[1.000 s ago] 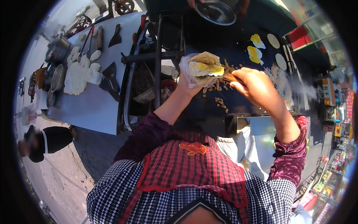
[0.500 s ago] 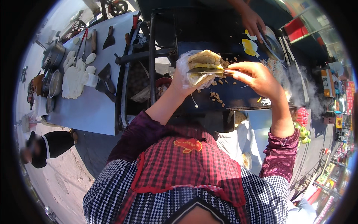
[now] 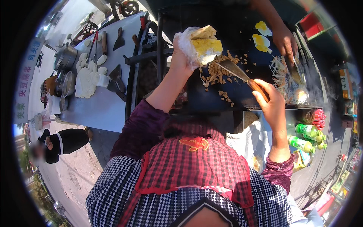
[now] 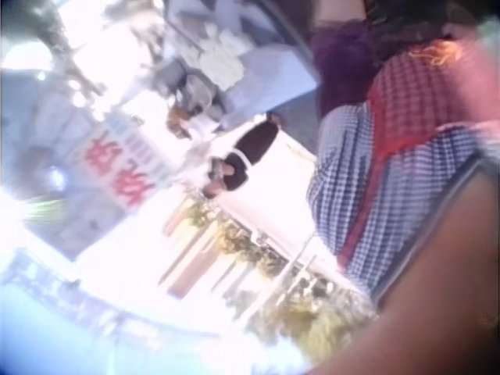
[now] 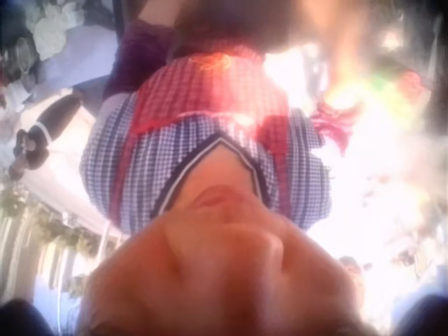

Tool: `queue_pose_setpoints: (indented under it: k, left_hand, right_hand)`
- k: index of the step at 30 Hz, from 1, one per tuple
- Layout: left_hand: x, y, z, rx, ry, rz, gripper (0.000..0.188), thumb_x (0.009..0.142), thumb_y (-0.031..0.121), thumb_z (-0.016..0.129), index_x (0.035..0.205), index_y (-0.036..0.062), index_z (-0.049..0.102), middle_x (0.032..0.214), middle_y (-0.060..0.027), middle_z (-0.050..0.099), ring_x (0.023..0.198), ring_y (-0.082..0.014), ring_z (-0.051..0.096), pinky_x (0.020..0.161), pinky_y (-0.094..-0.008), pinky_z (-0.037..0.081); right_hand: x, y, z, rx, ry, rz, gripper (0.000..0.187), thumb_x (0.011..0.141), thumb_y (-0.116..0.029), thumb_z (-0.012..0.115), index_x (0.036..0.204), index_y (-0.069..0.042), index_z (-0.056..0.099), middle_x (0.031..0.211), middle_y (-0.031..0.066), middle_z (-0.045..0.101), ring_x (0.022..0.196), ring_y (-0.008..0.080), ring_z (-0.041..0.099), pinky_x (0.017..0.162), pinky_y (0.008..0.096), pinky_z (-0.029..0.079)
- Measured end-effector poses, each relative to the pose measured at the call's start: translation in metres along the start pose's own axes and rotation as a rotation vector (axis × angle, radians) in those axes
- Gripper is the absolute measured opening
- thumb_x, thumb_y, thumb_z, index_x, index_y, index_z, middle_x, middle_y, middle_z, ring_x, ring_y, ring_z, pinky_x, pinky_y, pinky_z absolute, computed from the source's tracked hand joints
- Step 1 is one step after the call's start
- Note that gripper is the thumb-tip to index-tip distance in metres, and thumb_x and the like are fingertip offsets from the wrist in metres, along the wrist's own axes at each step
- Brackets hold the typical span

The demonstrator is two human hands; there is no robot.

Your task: The person assembles street food by slicing flatbreads, filling them with cooked meat, fried egg, and bean sprouts, then wrapping each portion in paper. The person uses a knife and spatula to handle ingredients and a griddle to cook components.

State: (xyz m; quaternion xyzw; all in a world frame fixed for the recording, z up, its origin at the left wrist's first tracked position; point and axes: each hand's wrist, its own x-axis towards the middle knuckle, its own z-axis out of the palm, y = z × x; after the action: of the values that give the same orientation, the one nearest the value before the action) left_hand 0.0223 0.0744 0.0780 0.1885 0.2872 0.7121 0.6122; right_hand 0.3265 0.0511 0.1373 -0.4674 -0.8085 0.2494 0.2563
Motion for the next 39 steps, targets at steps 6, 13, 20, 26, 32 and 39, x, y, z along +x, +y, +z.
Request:
queue_pose_setpoints:
  k: [6, 13, 20, 26, 32, 39]
  left_hand:
    - [0.012, 0.000, 0.026, -0.038, -0.013, 0.081, 0.075, 0.101, 0.068, 0.033, 0.143, 0.0074, 0.045, 0.139, -0.0158, 0.053, 0.129, -0.0324, 0.056, 0.106, -0.0483, 0.051]
    - [0.010, -0.021, 0.034, -0.021, -0.046, 0.170, 0.075, 0.099, 0.070, 0.037, 0.139, 0.0079, 0.050, 0.135, -0.0148, 0.057, 0.124, -0.0308, 0.059, 0.102, -0.0486, 0.053]
    - [-0.006, -0.003, 0.010, -0.113, -0.007, 0.174, 0.070, 0.100, 0.066, 0.037, 0.140, 0.0099, 0.048, 0.138, -0.0126, 0.055, 0.128, -0.0327, 0.056, 0.107, -0.0497, 0.048]
    - [-0.015, 0.044, -0.046, -0.175, -0.179, 0.308, 0.057, 0.093, 0.040, 0.069, 0.127, -0.0037, 0.056, 0.107, -0.0183, 0.066, 0.083, -0.0267, 0.070, 0.066, -0.0328, 0.059]
    - [-0.070, 0.069, -0.066, -0.156, 0.078, 0.122, 0.058, 0.103, 0.049, 0.046, 0.133, -0.0007, 0.053, 0.124, -0.0173, 0.062, 0.104, -0.0345, 0.069, 0.082, -0.0449, 0.063]
    - [-0.092, 0.043, -0.105, -0.337, -0.139, -0.134, 0.054, 0.106, 0.044, 0.045, 0.144, 0.0050, 0.046, 0.142, -0.0195, 0.054, 0.128, -0.0376, 0.058, 0.104, -0.0530, 0.053]
  right_hand:
    - [-0.013, 0.014, 0.040, 0.539, -0.036, 0.357, 0.021, 0.096, -0.019, 0.071, 0.107, -0.005, 0.060, 0.084, 0.0015, 0.060, 0.067, 0.0110, 0.056, 0.061, 0.0239, 0.044]
    - [0.026, -0.065, 0.103, 1.123, 0.119, 0.259, 0.016, 0.094, -0.005, 0.069, 0.103, 0.000, 0.058, 0.088, 0.0061, 0.064, 0.074, 0.0118, 0.066, 0.066, 0.0248, 0.052]
    - [0.026, -0.051, 0.155, 1.098, 0.124, 0.368, 0.007, 0.091, -0.001, 0.069, 0.093, 0.002, 0.064, 0.082, 0.0089, 0.068, 0.065, 0.0146, 0.064, 0.061, 0.0269, 0.053]
    - [0.022, -0.007, 0.129, 0.488, -0.150, 0.340, 0.028, 0.091, -0.006, 0.066, 0.117, 0.001, 0.057, 0.086, 0.0034, 0.060, 0.064, 0.0121, 0.064, 0.059, 0.0256, 0.053]
    - [-0.009, 0.048, 0.036, 0.156, -0.019, 0.339, 0.025, 0.103, -0.025, 0.063, 0.114, -0.004, 0.058, 0.076, -0.0005, 0.051, 0.067, 0.0088, 0.048, 0.059, 0.0285, 0.040]
    - [-0.014, 0.108, -0.010, -0.347, -0.176, 0.200, 0.028, 0.091, -0.027, 0.074, 0.115, -0.014, 0.067, 0.098, 0.0072, 0.070, 0.093, 0.0296, 0.068, 0.081, 0.0386, 0.052]
